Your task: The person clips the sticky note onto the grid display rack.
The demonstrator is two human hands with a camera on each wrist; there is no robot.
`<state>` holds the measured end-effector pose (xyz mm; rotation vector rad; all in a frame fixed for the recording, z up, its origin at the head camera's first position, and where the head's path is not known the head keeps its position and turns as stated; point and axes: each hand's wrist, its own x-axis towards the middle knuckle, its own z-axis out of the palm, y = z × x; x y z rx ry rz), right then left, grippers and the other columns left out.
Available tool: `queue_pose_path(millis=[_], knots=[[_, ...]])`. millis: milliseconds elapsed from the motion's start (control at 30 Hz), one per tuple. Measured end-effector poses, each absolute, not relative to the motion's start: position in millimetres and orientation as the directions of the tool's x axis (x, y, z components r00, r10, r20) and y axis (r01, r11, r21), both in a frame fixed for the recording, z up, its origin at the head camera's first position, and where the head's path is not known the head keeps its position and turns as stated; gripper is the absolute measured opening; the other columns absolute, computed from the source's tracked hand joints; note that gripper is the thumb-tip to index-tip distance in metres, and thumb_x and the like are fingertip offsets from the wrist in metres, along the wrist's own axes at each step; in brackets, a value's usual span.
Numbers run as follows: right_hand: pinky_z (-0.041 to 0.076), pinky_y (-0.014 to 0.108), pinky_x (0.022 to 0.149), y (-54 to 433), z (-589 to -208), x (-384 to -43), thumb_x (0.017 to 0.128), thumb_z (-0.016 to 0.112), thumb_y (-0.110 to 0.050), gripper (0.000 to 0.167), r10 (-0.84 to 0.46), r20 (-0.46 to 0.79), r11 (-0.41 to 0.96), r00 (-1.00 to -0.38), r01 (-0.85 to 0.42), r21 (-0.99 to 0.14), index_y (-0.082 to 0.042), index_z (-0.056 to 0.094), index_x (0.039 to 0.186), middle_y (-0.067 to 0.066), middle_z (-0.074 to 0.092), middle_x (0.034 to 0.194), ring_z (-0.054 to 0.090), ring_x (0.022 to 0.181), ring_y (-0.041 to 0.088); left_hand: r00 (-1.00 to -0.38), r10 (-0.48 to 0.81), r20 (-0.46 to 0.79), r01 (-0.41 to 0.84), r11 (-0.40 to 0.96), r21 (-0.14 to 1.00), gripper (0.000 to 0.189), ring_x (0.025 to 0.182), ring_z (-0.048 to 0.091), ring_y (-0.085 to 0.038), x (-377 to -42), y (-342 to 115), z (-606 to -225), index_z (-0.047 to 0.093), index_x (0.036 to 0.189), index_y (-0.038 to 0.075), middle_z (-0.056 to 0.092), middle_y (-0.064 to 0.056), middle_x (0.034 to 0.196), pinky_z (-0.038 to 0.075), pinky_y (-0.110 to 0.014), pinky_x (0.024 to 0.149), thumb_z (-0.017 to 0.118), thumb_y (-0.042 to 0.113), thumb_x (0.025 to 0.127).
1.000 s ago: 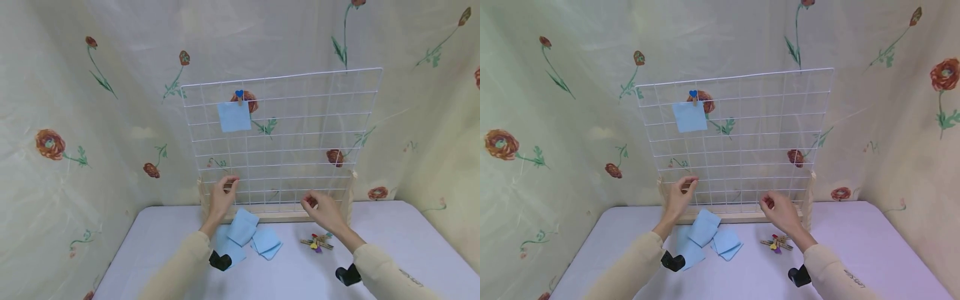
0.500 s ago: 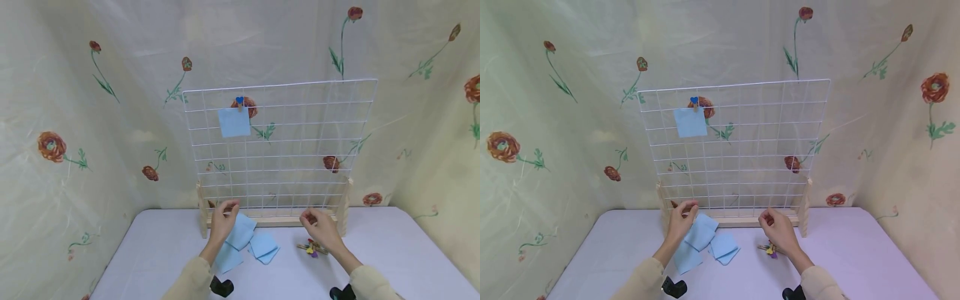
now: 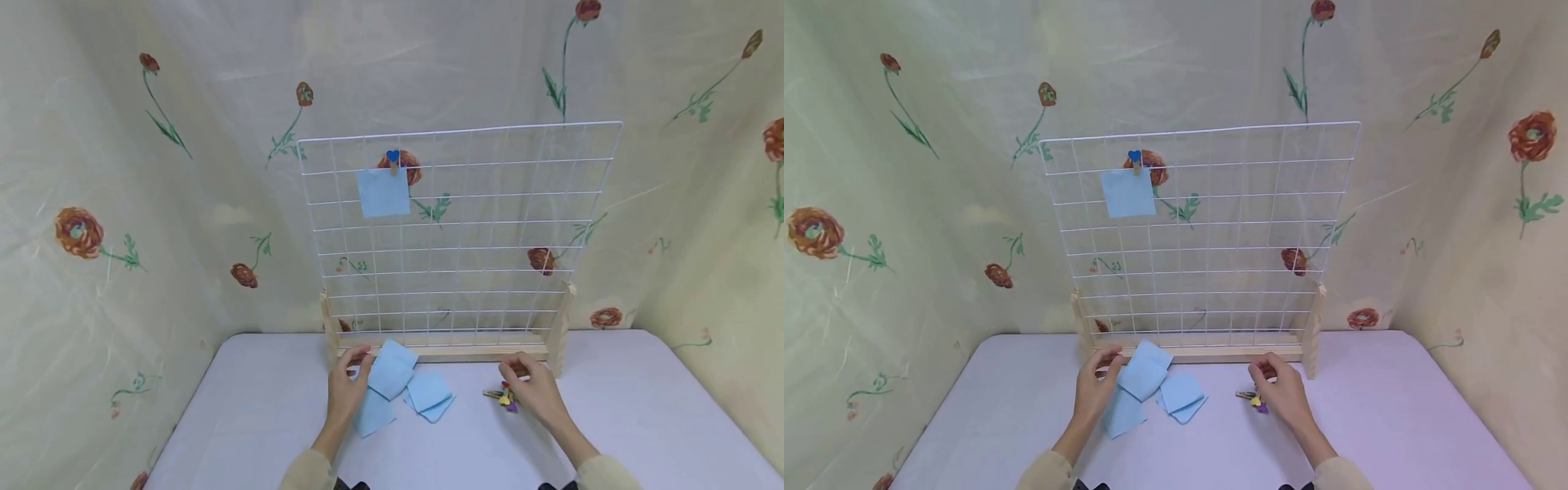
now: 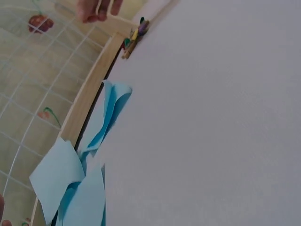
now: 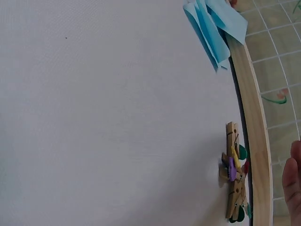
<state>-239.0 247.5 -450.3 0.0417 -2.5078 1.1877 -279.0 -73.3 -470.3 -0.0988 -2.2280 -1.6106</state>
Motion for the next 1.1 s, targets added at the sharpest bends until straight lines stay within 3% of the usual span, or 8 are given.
queue_pose_path(millis=[300,433,567,767,933,1100], knots=[[0.049,0.013,0.065,254.9,-475.2,-223.6,0.092,0.061,-0.016,0.014,0.224,0.283,0.532,-0.933,-0.126,-0.837,-0.003,0.065,0.094,0.010,0.070,0.088,0.057,0.073,-0.005,-0.892,-0.218,0.396,0.302,0.363,0.881,0.020,0.093,0.061,-0.017,-267.6,-83.2,-489.8,0.067,0.108,0.014,0.069,0.000,0.097,0.045,-0.036,0.079,0.065,0.012,0.088],[0.049,0.014,0.061,255.8,-484.3,-216.6,0.092,0.061,-0.014,0.016,0.272,0.256,0.432,-0.928,-0.119,-0.894,0.000,0.064,0.097,0.000,0.068,0.083,0.059,0.071,-0.004,-0.903,-0.232,0.361,0.274,0.336,0.901,0.021,0.094,0.060,-0.016,-259.7,-82.3,-502.1,0.067,0.108,0.016,0.069,0.002,0.098,0.044,-0.034,0.081,0.066,0.013,0.087],[0.050,0.015,0.062,253.2,-489.6,-215.4,0.093,0.061,-0.019,0.025,0.319,0.159,0.333,-0.934,-0.047,-0.942,0.003,0.061,0.103,-0.012,0.063,0.080,0.058,0.071,-0.003,-0.906,-0.235,0.353,0.271,0.318,0.908,0.022,0.098,0.058,-0.019,-251.9,-84.3,-510.5,0.067,0.108,0.015,0.067,0.001,0.100,0.044,-0.038,0.087,0.065,0.010,0.087],[0.052,0.016,0.067,249.4,-499.3,-205.6,0.094,0.058,-0.028,0.031,0.424,-0.032,0.174,-0.905,0.116,-0.978,-0.001,0.058,0.110,-0.013,0.063,0.083,0.060,0.076,-0.002,-0.927,-0.209,0.311,0.227,0.345,0.911,0.025,0.105,0.054,-0.018,-244.0,-93.2,-518.4,0.065,0.112,0.015,0.065,-0.001,0.107,0.043,-0.042,0.095,0.066,0.018,0.087],[0.051,0.015,0.066,246.7,-507.4,-195.3,0.094,0.059,-0.024,0.030,0.461,-0.025,0.065,-0.887,0.062,-0.996,0.002,0.057,0.107,-0.010,0.065,0.080,0.061,0.074,-0.001,-0.940,-0.178,0.292,0.212,0.369,0.905,0.028,0.107,0.053,-0.016,-241.7,-101.8,-522.1,0.064,0.114,0.020,0.063,0.004,0.110,0.043,-0.041,0.094,0.067,0.029,0.087],[0.051,0.014,0.067,252.4,-507.7,-191.8,0.094,0.058,-0.025,0.028,0.503,-0.044,0.024,-0.863,0.065,-0.998,-0.001,0.057,0.107,-0.008,0.065,0.081,0.060,0.074,0.000,-0.927,-0.120,0.355,0.270,0.442,0.855,0.031,0.106,0.053,-0.017,-243.7,-96.2,-523.2,0.064,0.114,0.021,0.063,0.003,0.110,0.043,-0.044,0.095,0.070,0.029,0.085]])
